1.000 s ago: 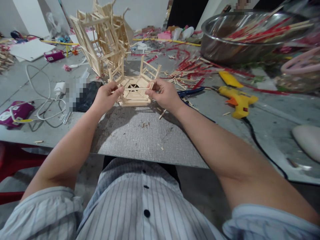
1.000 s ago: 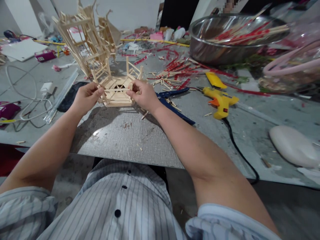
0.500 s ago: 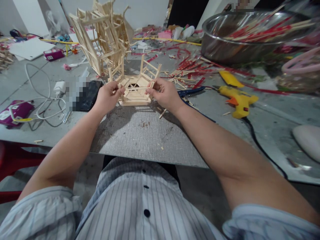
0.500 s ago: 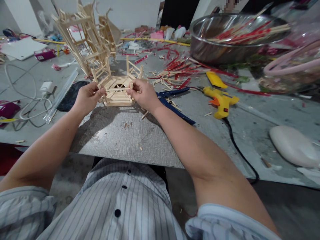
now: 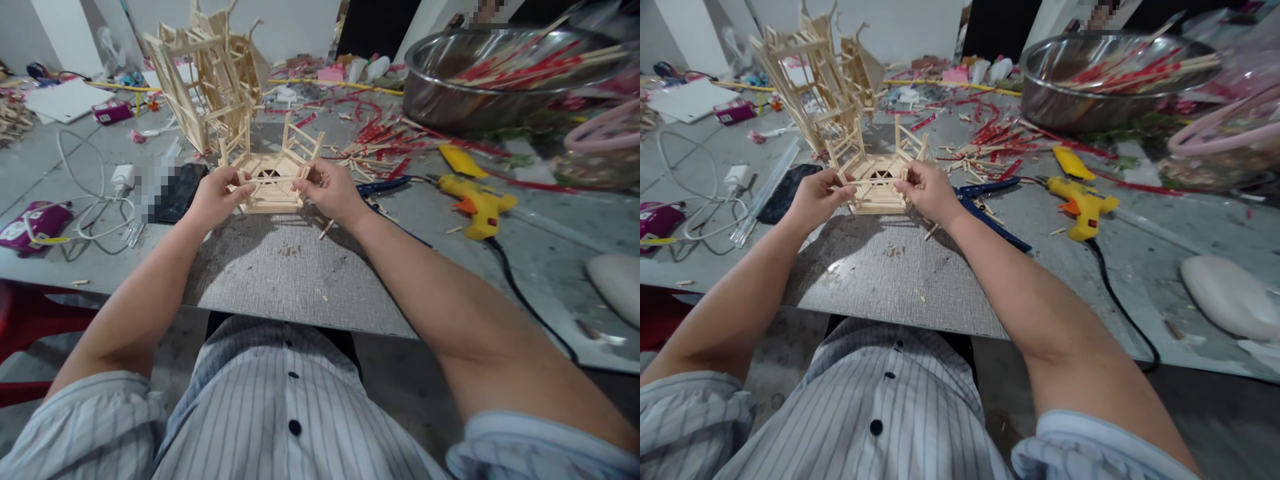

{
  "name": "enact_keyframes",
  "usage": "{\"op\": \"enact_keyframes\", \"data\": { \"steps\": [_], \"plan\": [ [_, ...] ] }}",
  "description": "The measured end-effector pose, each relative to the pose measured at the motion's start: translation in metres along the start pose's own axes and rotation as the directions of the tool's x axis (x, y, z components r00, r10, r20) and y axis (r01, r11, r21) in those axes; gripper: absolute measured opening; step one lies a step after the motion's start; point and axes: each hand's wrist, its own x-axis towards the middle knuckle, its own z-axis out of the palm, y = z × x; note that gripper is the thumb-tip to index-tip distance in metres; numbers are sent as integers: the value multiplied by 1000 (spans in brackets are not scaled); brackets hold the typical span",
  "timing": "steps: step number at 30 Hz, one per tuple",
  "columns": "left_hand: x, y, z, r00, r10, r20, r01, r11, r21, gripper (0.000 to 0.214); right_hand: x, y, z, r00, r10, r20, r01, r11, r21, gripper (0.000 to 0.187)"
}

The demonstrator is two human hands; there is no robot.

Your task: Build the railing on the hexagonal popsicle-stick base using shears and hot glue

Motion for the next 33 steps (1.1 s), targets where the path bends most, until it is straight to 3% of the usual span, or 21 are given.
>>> {"op": "enact_keyframes", "data": {
  "steps": [11,33],
  "plan": [
    [1,-2,1,1000,12,-26,-12,1000,9,11,0,4,2,1000,4,-16,-4,1000,19,22],
    [2,2,-2,999,13,-41,-8,992,124,23,0,4,3,1000,-22,-19,23,999,32,21]
  ]
}}
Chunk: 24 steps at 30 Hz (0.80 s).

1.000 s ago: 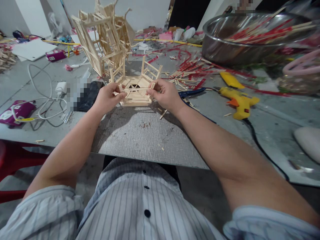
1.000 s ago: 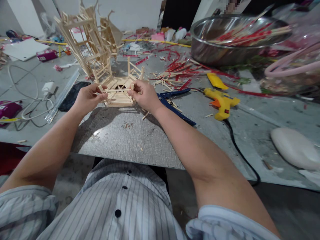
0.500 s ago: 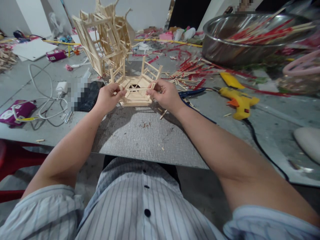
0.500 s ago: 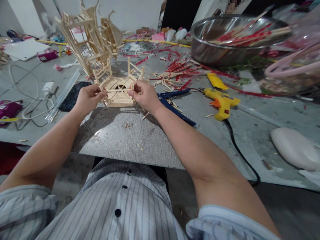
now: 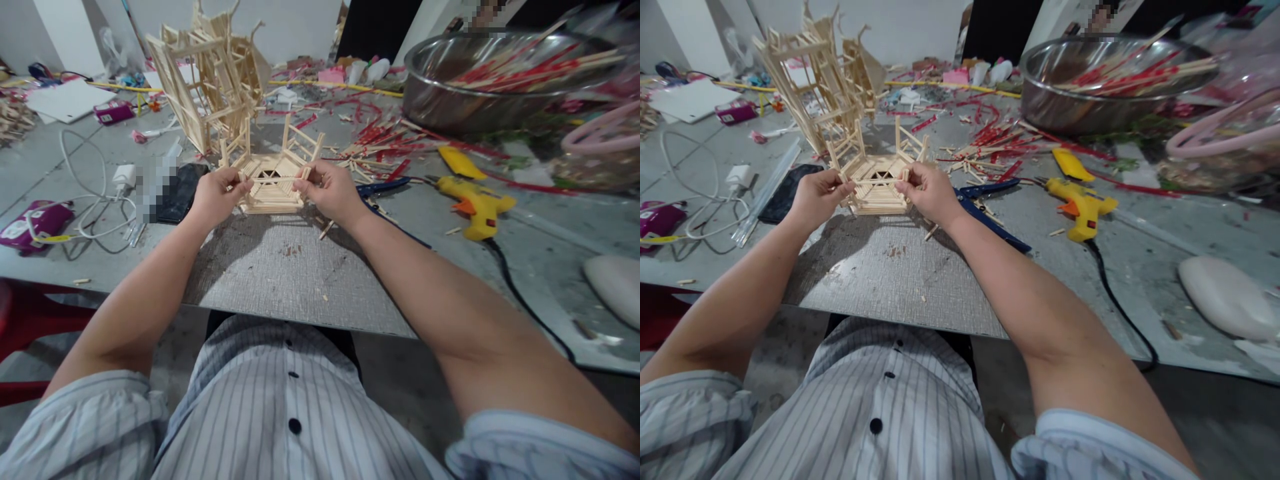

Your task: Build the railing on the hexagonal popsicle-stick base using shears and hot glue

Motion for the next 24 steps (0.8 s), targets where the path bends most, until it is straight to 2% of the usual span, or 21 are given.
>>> {"op": "enact_keyframes", "data": {
  "steps": [8,13,15,19,24],
  "plan": [
    [-1,2,-4,998,-31,53,35,996,-82,14,0,2,-1,1000,31,-5,-31,1000,2,23],
    [0,1,-9,996,-59,60,63,996,-66,22,-1,1,-4,997,66,-32,-67,997,-49,41],
    [0,2,-11,995,-64,77,70,995,-73,18,-1,0,-5,997,52,-49,-56,996,-73,44],
    [-1,4,-12,991,-55,125,71,989,-126,10,-2,2,-9,998,20,-60,-25,996,-91,37],
    [-2,5,-12,986,-56,154,81,983,-163,7,-1,12,-14,995,-3,-97,5,1000,21,24]
  ]
}}
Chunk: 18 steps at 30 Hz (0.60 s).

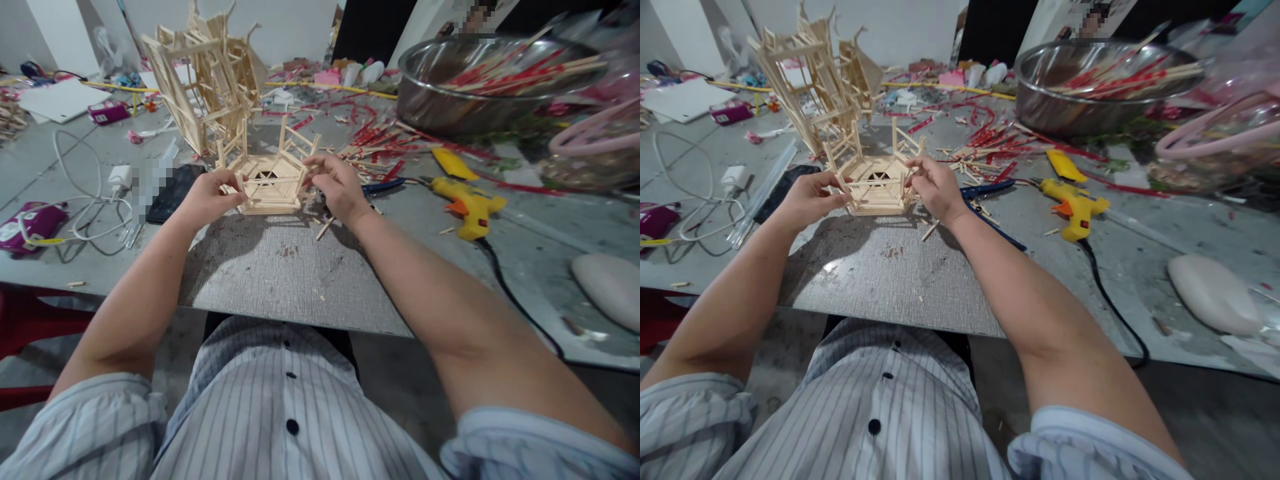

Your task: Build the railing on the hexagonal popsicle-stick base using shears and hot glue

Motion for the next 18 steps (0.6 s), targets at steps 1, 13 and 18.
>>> {"op": "enact_keyframes", "data": {
  "steps": [1,13,18],
  "plan": [
    [0,0,0,1000,1,-1,-1,1000,-9,7,0,1,-1,1000,6,-19,-5,1000,22,23],
    [-1,-1,0,999,-14,-38,12,997,-72,13,7,2,-1,963,59,-264,-51,998,37,14],
    [0,2,-1,994,-94,-52,85,983,-163,10,8,6,-2,945,104,-312,-100,995,27,14]
  ]
}}
